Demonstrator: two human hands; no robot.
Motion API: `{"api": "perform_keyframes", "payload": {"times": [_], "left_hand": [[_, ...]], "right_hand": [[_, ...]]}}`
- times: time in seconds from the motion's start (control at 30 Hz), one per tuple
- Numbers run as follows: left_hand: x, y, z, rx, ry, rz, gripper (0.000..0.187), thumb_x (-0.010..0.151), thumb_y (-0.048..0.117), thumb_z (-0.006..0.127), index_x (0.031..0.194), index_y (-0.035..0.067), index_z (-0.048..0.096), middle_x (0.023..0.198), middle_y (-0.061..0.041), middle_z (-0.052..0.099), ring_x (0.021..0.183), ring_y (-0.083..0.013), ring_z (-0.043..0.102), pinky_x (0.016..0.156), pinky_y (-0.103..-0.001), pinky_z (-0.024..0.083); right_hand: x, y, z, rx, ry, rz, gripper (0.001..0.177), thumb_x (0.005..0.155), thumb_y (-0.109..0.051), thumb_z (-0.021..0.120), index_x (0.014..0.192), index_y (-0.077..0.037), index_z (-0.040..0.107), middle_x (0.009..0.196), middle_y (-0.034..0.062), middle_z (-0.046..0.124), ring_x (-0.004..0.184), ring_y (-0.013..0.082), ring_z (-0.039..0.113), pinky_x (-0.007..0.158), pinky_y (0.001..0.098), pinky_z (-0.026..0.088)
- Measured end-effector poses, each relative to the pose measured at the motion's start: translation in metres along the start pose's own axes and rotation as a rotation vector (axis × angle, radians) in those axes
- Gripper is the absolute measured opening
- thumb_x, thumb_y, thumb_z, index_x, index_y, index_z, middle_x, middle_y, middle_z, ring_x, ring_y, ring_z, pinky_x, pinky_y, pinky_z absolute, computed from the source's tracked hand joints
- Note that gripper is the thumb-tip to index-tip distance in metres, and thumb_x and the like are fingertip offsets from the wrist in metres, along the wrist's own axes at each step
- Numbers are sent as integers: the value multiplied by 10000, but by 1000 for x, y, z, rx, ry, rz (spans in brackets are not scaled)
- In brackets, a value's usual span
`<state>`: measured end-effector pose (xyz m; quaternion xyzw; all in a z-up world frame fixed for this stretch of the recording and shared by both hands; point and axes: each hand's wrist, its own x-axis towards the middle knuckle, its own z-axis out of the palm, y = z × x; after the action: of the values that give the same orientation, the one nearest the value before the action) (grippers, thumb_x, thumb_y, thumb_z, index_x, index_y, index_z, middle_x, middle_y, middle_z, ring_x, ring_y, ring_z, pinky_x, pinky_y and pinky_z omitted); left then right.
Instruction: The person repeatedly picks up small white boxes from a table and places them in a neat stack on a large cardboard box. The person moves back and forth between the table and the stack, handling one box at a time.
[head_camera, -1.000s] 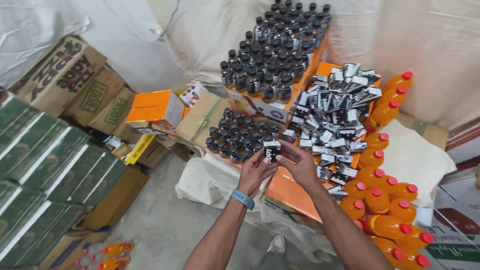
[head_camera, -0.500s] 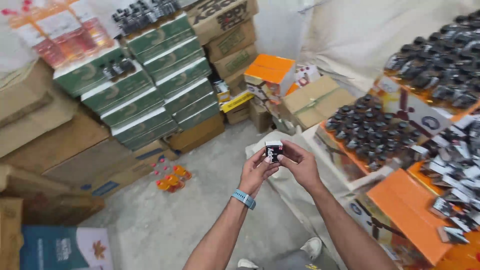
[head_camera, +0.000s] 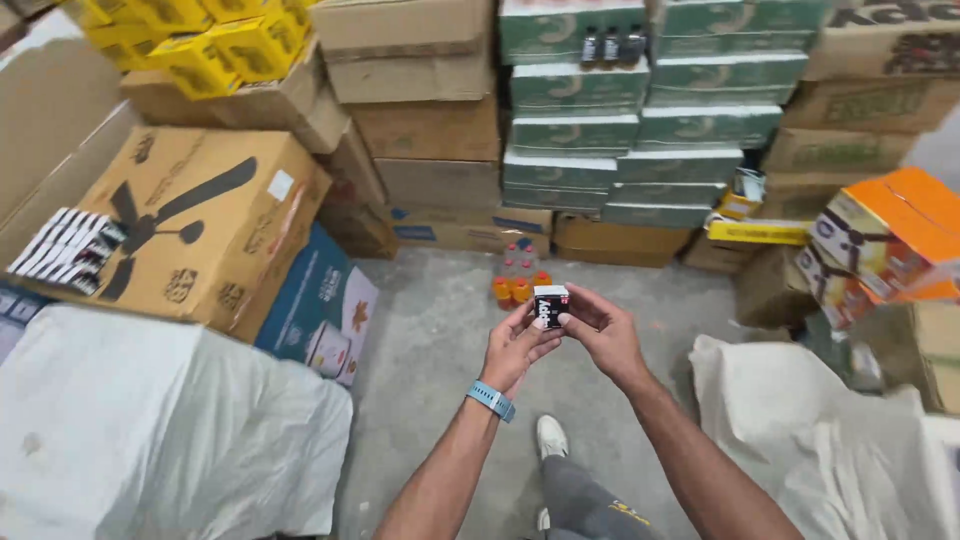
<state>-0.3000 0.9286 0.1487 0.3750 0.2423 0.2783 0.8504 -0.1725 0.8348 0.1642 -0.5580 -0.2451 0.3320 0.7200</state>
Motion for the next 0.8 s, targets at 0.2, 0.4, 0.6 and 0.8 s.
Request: {"api": "perform_keyframes", "payload": {"times": [0.2,0.4,0.6,0.8], "left_hand": [[8,79,-107,-39,217,173,490,988,51,623,1466,45,515,1103,-144,599,980,-400,736,887,-446,640],[17,162,-204,-89,402,310,495,988,36,612,1472,41,506,1092,-142,596,977,-409,735,877,-449,642],[38,245,-287,-137,547,447,519,992,44,602,1494,29,471,1130,-141,562,1006,-400,729,907,-451,627],[37,289,-373,-188,668,525,539,984,50,622,1501,44,468,1204,-147,582,1008,-376,735,903,-425,634]], "right_hand": [[71,49,132,-66,-304,19,560,847,94,743,1375,-64,643,1237,171,710,1098,231,687,796,399,657],[131,86,269,-149,-536,29,557,856,72,740,1383,-72,634,1259,182,707,1154,247,670,809,394,641],[188,90,406,-284,-735,-58,529,848,13,773,1354,-105,675,1230,159,739,1179,224,672,893,367,611],[207,115,513,-321,-897,-76,526,830,-14,799,1335,-115,694,1186,164,753,1150,237,691,914,372,602]]}}
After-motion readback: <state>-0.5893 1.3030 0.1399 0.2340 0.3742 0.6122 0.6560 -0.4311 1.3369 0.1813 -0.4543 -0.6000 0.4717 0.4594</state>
